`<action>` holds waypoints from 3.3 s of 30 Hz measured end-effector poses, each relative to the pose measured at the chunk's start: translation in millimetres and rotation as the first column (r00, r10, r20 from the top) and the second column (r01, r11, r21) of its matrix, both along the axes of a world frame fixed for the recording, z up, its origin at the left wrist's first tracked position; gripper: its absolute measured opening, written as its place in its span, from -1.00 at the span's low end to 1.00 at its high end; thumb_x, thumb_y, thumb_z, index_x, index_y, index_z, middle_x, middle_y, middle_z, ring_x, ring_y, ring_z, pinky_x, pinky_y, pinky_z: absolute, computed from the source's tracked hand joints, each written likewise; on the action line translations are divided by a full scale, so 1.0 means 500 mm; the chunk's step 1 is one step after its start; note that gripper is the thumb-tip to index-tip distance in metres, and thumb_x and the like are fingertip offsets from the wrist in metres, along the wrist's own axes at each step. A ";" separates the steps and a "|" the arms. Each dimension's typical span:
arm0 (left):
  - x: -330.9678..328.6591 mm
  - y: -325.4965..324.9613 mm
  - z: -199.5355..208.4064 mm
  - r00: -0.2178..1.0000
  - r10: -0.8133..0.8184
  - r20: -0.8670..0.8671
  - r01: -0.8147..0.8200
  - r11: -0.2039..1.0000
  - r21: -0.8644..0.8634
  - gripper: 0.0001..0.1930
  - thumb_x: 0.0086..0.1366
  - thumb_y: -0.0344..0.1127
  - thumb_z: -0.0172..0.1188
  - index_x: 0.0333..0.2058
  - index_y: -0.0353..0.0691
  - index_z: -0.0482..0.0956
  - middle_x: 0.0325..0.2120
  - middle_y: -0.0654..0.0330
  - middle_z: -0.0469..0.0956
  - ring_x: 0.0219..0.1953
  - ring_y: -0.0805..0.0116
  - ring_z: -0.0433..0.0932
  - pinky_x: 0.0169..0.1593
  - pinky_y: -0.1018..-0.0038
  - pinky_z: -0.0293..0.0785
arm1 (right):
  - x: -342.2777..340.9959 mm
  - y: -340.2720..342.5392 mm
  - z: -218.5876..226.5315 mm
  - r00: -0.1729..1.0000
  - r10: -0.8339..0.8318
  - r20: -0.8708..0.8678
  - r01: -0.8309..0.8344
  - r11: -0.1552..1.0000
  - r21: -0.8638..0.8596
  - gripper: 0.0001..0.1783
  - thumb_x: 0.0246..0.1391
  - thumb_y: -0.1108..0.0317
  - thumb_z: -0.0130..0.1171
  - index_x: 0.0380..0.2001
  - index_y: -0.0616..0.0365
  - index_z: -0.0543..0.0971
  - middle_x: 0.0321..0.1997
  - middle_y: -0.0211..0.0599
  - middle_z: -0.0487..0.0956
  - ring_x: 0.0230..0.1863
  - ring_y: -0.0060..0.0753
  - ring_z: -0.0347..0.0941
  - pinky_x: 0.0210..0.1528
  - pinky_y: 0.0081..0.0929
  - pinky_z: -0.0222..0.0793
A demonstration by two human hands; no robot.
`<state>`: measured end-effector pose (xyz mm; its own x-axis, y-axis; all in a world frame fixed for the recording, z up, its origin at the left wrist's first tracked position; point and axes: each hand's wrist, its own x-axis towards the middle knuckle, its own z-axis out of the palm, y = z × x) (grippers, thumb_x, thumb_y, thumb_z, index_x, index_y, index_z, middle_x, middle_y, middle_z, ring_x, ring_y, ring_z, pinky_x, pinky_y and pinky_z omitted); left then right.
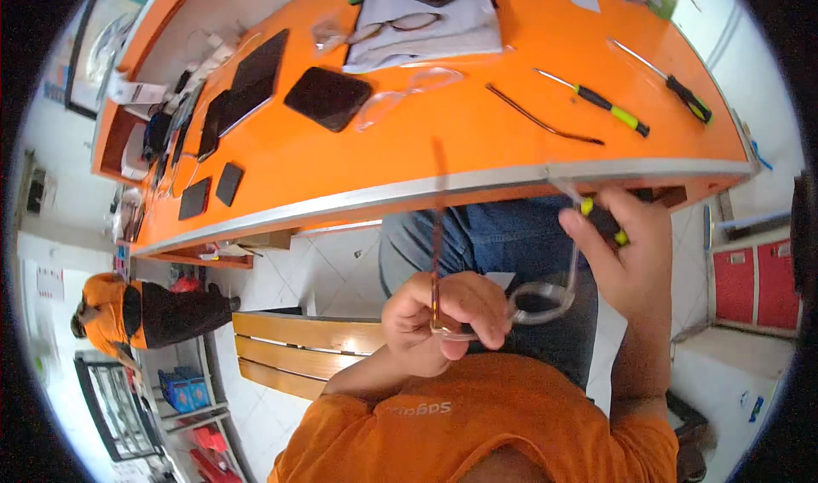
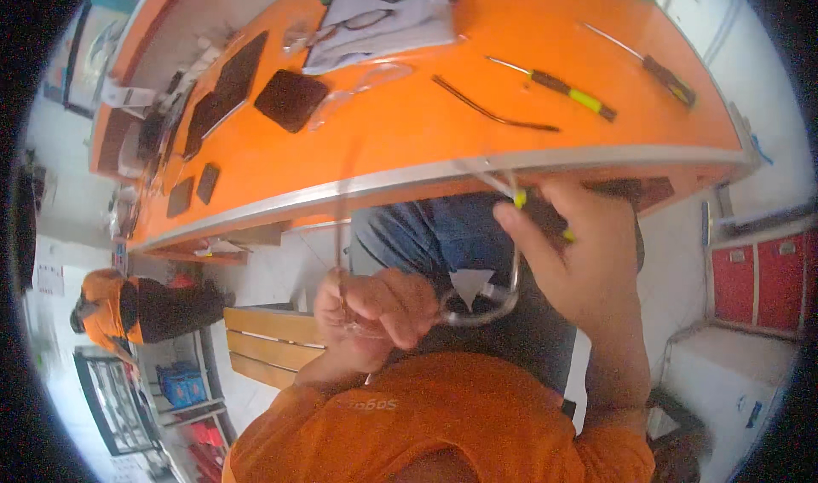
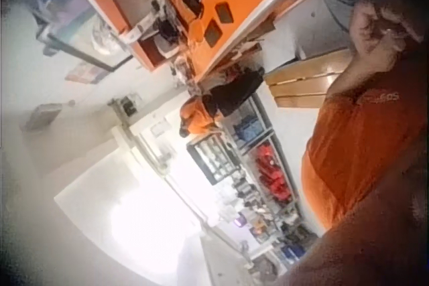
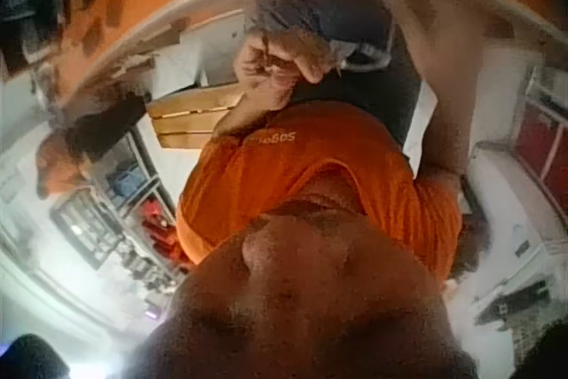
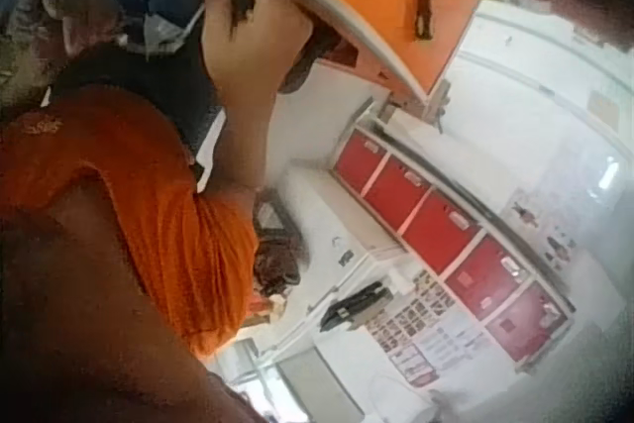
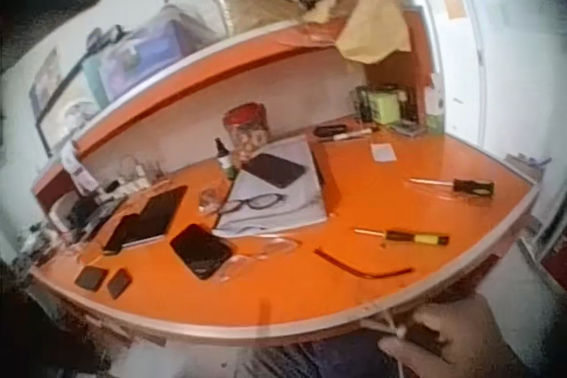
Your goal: The person repairs a pair of glasses by reattaching a temple using a small screwdriver and then wipes the lenses with a cloth.
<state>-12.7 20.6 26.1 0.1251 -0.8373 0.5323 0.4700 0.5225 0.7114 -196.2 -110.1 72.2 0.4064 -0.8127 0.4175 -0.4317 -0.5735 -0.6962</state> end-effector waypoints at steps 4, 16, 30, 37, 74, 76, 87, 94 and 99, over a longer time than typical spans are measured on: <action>0.013 0.013 0.014 0.965 -0.199 -0.168 0.209 0.977 0.045 -0.69 0.39 -0.10 0.11 -0.14 -0.22 0.34 -0.53 0.15 0.49 -0.45 0.31 0.46 -0.34 0.34 0.37 | -0.025 0.067 0.068 0.997 -0.062 0.050 0.054 0.988 0.142 -0.75 -0.02 0.22 0.35 -0.47 0.17 0.55 -0.56 -0.22 0.52 -0.57 -0.10 0.44 -0.48 -0.38 0.31; -0.007 0.028 0.000 0.921 -0.263 -0.287 0.289 0.956 0.054 -0.66 0.39 -0.02 0.09 -0.25 -0.17 0.27 -0.55 0.17 0.44 -0.51 0.36 0.42 -0.38 0.39 0.34 | -0.038 0.151 0.102 0.848 0.361 -0.388 -0.416 0.907 -0.064 -0.53 -0.15 0.12 0.38 -0.11 0.01 0.66 -0.66 -0.49 0.41 -0.63 -0.38 0.35 -0.42 -0.34 0.18; -0.007 0.027 -0.002 0.976 -0.179 -0.124 0.189 0.980 0.069 -0.66 0.39 -0.02 0.08 -0.24 -0.14 0.23 -0.53 0.16 0.46 -0.46 0.34 0.43 -0.32 0.37 0.35 | -0.042 0.168 0.120 0.815 0.383 -0.435 -0.388 0.918 0.080 -0.51 -0.11 0.24 0.38 -0.04 0.12 0.63 -0.52 -0.37 0.63 -0.57 -0.38 0.48 -0.36 -0.41 0.30; -0.014 0.026 0.001 0.978 -0.165 -0.130 0.176 0.981 0.086 -0.67 0.39 -0.05 0.09 -0.25 -0.15 0.22 -0.53 0.14 0.47 -0.47 0.35 0.42 -0.33 0.36 0.35 | -0.045 0.167 0.123 0.819 0.399 -0.412 -0.395 0.913 0.099 -0.52 -0.08 0.28 0.37 -0.03 0.15 0.62 -0.60 -0.40 0.56 -0.64 -0.38 0.43 -0.43 -0.39 0.27; -0.016 0.021 -0.020 0.986 -0.162 -0.042 0.165 0.984 0.060 -0.69 0.40 -0.06 0.08 -0.20 -0.15 0.24 -0.49 0.09 0.51 -0.44 0.32 0.46 -0.28 0.33 0.35 | -0.066 0.139 0.094 0.814 0.434 -0.386 -0.518 0.843 -0.147 -0.51 -0.13 0.28 0.40 -0.06 0.16 0.61 -0.72 -0.56 0.21 -0.76 -0.59 0.21 -0.78 -0.49 0.12; -0.017 0.024 -0.020 0.988 -0.146 -0.055 0.150 0.986 0.076 -0.69 0.40 -0.06 0.08 -0.20 -0.15 0.24 -0.49 0.09 0.51 -0.44 0.32 0.47 -0.27 0.31 0.35 | -0.062 0.135 0.096 0.802 0.456 -0.386 -0.540 0.830 -0.142 -0.50 -0.13 0.30 0.40 -0.04 0.18 0.60 -0.73 -0.56 0.20 -0.77 -0.59 0.20 -0.79 -0.48 0.11; -0.021 0.023 -0.018 0.987 -0.126 -0.099 0.136 0.985 0.105 -0.69 0.40 -0.07 0.08 -0.23 -0.16 0.24 -0.50 0.08 0.52 -0.46 0.32 0.46 -0.27 0.30 0.35 | -0.064 0.138 0.087 0.803 0.449 -0.391 -0.530 0.839 -0.125 -0.50 -0.10 0.29 0.40 -0.03 0.19 0.60 -0.73 -0.57 0.18 -0.79 -0.60 0.17 -0.80 -0.46 0.08; -0.022 0.017 -0.015 0.988 -0.131 -0.082 0.138 0.987 0.081 -0.68 0.40 -0.06 0.08 -0.26 -0.16 0.23 -0.51 0.07 0.52 -0.47 0.32 0.45 -0.29 0.30 0.35 | -0.061 0.136 0.082 0.822 0.433 -0.371 -0.519 0.837 -0.174 -0.50 -0.10 0.28 0.40 -0.03 0.19 0.60 -0.73 -0.58 0.18 -0.77 -0.60 0.19 -0.80 -0.50 0.09; -0.024 0.020 -0.021 0.995 -0.083 -0.064 0.089 0.991 0.104 -0.71 0.40 -0.10 0.10 -0.24 -0.17 0.24 -0.50 0.07 0.52 -0.47 0.32 0.47 -0.31 0.31 0.36 | -0.061 0.138 0.087 0.817 0.421 -0.394 -0.506 0.851 -0.140 -0.50 -0.10 0.28 0.40 -0.04 0.19 0.60 -0.73 -0.56 0.21 -0.77 -0.59 0.23 -0.79 -0.49 0.15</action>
<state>-24.5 30.6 15.7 0.0791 -0.8979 0.4330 0.5531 0.4009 0.7303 -226.5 -40.9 115.5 0.8588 -0.3900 0.3323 -0.2555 -0.8881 -0.3820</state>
